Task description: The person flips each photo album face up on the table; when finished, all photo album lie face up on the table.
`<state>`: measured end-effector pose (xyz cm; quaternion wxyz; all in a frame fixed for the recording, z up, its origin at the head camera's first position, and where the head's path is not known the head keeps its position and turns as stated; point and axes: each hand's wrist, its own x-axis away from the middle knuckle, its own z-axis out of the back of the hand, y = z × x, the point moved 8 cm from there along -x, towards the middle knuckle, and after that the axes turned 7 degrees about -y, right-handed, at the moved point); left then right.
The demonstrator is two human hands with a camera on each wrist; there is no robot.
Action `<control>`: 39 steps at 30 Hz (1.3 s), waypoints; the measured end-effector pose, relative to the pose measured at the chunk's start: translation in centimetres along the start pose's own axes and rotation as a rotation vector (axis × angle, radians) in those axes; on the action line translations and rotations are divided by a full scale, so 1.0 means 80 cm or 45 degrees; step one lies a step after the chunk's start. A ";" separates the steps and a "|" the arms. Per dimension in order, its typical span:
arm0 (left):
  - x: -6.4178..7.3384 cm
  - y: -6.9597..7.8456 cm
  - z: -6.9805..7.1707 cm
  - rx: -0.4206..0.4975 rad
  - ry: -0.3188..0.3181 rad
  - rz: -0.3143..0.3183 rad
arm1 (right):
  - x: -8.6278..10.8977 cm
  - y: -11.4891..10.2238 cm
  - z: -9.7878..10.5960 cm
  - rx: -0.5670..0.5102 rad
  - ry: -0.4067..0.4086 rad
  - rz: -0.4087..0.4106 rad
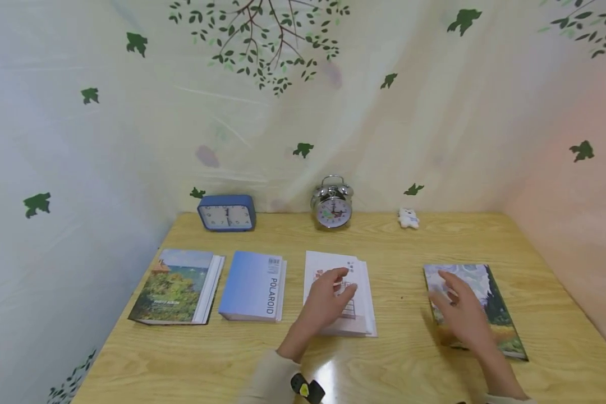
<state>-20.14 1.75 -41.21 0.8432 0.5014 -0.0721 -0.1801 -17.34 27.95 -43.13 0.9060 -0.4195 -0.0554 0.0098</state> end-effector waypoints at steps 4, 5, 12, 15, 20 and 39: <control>-0.004 0.007 -0.033 0.085 -0.071 0.020 | 0.010 0.019 0.030 0.051 0.009 -0.060; -0.004 0.008 -0.042 0.101 -0.093 0.030 | 0.012 0.024 0.037 0.053 0.001 -0.087; -0.002 0.012 -0.095 0.222 -0.228 0.093 | 0.029 0.066 0.081 0.094 0.036 -0.240; -0.001 0.015 -0.118 0.217 -0.265 0.115 | 0.034 0.081 0.092 0.091 0.009 -0.255; 0.002 0.017 -0.162 0.228 -0.331 0.218 | 0.037 0.104 0.095 0.100 -0.118 -0.322; -0.023 0.030 -0.239 0.339 -0.481 0.254 | 0.042 0.154 0.078 0.009 -0.315 -0.532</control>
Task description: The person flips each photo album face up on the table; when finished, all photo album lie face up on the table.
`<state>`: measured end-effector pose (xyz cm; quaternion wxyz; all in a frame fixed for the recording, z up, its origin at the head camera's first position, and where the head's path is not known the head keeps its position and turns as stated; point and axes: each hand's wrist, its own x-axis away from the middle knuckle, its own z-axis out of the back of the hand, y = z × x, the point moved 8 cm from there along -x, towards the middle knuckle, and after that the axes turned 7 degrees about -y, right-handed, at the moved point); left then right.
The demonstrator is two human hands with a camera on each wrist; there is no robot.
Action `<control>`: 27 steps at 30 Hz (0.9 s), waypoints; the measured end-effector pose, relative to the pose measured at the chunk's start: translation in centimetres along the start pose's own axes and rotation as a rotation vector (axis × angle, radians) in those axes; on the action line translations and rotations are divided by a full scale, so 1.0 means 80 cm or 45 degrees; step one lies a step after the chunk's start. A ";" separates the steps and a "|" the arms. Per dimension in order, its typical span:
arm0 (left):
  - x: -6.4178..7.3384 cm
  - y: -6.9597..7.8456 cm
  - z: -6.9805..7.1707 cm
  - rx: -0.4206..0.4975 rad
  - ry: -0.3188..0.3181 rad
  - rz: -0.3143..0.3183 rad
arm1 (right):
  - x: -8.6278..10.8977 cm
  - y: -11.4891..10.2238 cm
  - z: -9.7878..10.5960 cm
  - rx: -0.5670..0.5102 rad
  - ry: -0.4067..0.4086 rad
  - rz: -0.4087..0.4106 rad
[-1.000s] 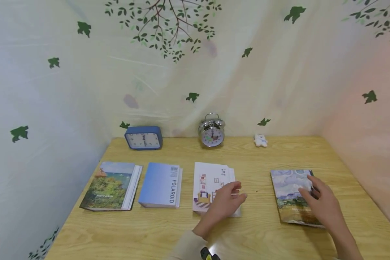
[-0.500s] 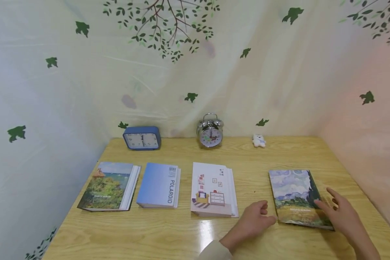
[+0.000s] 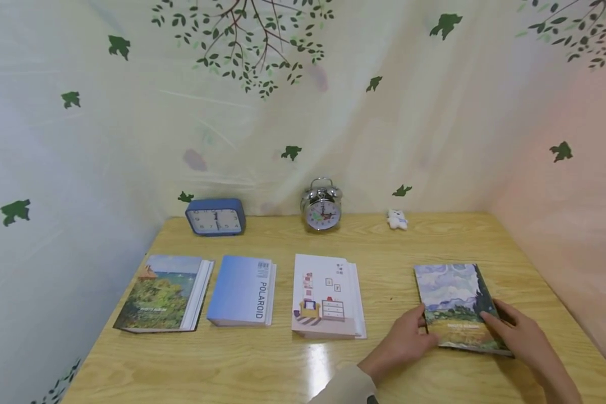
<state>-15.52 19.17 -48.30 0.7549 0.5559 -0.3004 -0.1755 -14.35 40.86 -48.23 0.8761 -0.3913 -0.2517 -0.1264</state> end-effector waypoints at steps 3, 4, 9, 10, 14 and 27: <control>0.000 -0.001 0.000 -0.033 0.010 0.002 | 0.000 0.001 0.001 -0.030 0.016 0.003; 0.000 -0.002 0.000 -0.038 0.009 0.003 | 0.000 0.001 0.002 -0.046 0.025 0.006; 0.000 -0.001 0.000 -0.148 0.008 -0.072 | 0.005 0.001 0.007 -0.174 0.090 0.081; 0.000 0.001 0.000 -0.203 0.013 -0.107 | 0.006 0.001 0.009 -0.187 0.106 0.094; 0.000 0.015 0.000 -0.574 0.087 -0.272 | 0.012 0.001 0.018 -0.201 0.136 0.121; -0.007 0.030 0.002 -0.700 0.150 -0.152 | 0.033 -0.029 0.020 -0.191 0.071 0.113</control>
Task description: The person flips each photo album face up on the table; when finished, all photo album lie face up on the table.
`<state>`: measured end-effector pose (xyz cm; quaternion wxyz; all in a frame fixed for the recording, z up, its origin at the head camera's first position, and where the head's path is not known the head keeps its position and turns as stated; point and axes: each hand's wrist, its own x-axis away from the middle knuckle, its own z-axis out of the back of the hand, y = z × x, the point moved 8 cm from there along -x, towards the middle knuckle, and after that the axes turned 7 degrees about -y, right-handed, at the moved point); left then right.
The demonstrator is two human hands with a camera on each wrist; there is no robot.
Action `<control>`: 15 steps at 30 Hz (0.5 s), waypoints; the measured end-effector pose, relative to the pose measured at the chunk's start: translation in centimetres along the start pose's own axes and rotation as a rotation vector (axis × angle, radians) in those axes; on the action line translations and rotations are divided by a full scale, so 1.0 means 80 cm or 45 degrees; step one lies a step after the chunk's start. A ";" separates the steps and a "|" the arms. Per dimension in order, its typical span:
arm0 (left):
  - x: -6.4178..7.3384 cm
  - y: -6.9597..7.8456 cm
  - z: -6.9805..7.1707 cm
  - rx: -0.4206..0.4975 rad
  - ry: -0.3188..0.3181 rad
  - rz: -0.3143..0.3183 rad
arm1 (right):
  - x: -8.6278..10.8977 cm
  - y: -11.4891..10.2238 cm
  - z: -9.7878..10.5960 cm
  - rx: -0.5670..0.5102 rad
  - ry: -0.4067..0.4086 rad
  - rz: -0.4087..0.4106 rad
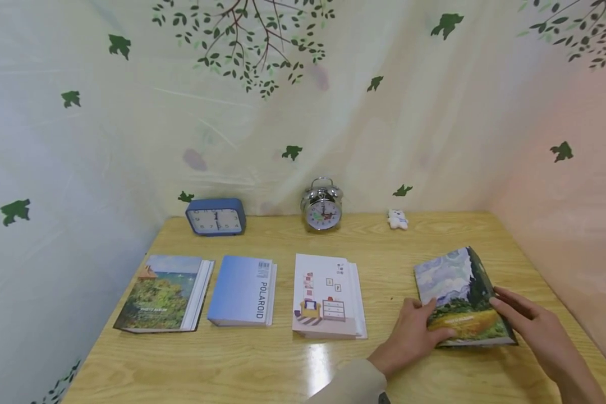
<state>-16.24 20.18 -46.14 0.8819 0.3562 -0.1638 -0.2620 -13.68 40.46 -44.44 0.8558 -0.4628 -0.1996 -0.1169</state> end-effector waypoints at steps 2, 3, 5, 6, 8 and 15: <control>0.000 0.001 0.001 -0.019 -0.006 0.022 | 0.001 -0.004 -0.001 0.001 -0.010 -0.015; 0.000 0.002 0.002 -0.042 -0.005 0.031 | 0.001 -0.005 -0.001 0.001 -0.010 -0.015; -0.001 0.004 0.003 -0.073 -0.015 0.048 | 0.002 -0.008 -0.001 0.008 -0.006 -0.017; -0.001 0.005 0.003 -0.086 -0.016 0.055 | 0.002 -0.010 -0.001 0.011 0.000 -0.013; -0.001 0.006 0.004 -0.106 -0.018 0.062 | 0.002 -0.014 0.000 0.039 0.032 0.015; -0.005 0.009 0.005 -0.062 -0.029 0.010 | 0.008 -0.030 0.005 0.008 0.176 0.211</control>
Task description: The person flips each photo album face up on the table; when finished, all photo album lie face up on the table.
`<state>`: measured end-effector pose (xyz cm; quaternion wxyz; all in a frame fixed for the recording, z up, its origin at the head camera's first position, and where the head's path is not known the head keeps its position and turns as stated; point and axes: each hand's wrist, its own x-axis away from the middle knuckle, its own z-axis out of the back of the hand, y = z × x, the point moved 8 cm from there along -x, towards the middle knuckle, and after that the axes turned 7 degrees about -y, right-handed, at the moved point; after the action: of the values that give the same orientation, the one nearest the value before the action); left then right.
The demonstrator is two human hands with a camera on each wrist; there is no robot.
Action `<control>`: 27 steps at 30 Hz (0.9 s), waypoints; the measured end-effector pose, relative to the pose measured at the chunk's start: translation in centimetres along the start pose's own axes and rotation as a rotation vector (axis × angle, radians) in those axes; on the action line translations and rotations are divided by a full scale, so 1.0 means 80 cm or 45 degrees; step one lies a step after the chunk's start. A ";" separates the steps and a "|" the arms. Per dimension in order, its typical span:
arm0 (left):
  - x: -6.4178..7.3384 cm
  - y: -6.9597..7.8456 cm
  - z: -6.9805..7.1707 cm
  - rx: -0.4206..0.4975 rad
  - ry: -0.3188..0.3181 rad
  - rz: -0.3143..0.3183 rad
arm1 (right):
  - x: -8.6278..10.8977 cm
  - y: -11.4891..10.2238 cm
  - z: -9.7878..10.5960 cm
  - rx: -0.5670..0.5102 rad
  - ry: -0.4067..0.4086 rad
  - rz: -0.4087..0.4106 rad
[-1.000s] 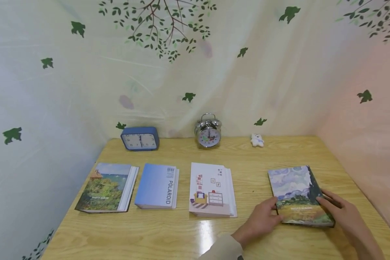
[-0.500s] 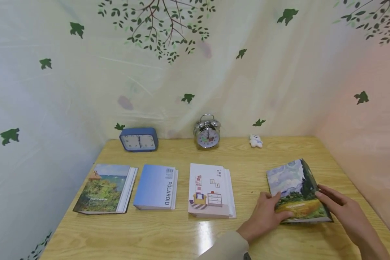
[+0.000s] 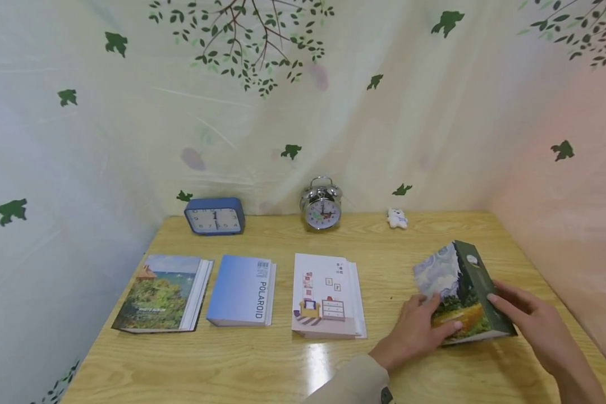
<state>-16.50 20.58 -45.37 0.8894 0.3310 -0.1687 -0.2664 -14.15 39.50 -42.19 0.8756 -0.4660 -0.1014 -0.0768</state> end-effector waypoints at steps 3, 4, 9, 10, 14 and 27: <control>-0.003 0.000 0.001 0.051 0.002 -0.063 | 0.003 -0.011 0.001 -0.111 0.055 0.101; -0.004 0.000 0.001 0.076 0.000 -0.082 | 0.004 -0.016 0.001 -0.131 0.071 0.127; -0.007 -0.002 0.010 0.204 -0.019 -0.167 | 0.005 -0.032 -0.007 -0.203 0.078 0.192; -0.007 -0.001 0.014 0.226 -0.019 -0.185 | 0.004 -0.034 -0.009 -0.213 0.069 0.201; -0.004 0.008 0.030 0.324 0.020 -0.239 | 0.002 -0.042 -0.017 -0.234 0.046 0.267; 0.013 0.013 0.073 0.333 0.182 -0.179 | -0.010 -0.045 -0.053 -0.314 -0.173 0.343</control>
<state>-18.13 17.70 -40.31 0.8275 0.4732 -0.1145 -0.2796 -15.26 34.03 -41.84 0.8054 -0.5832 -0.0866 0.0609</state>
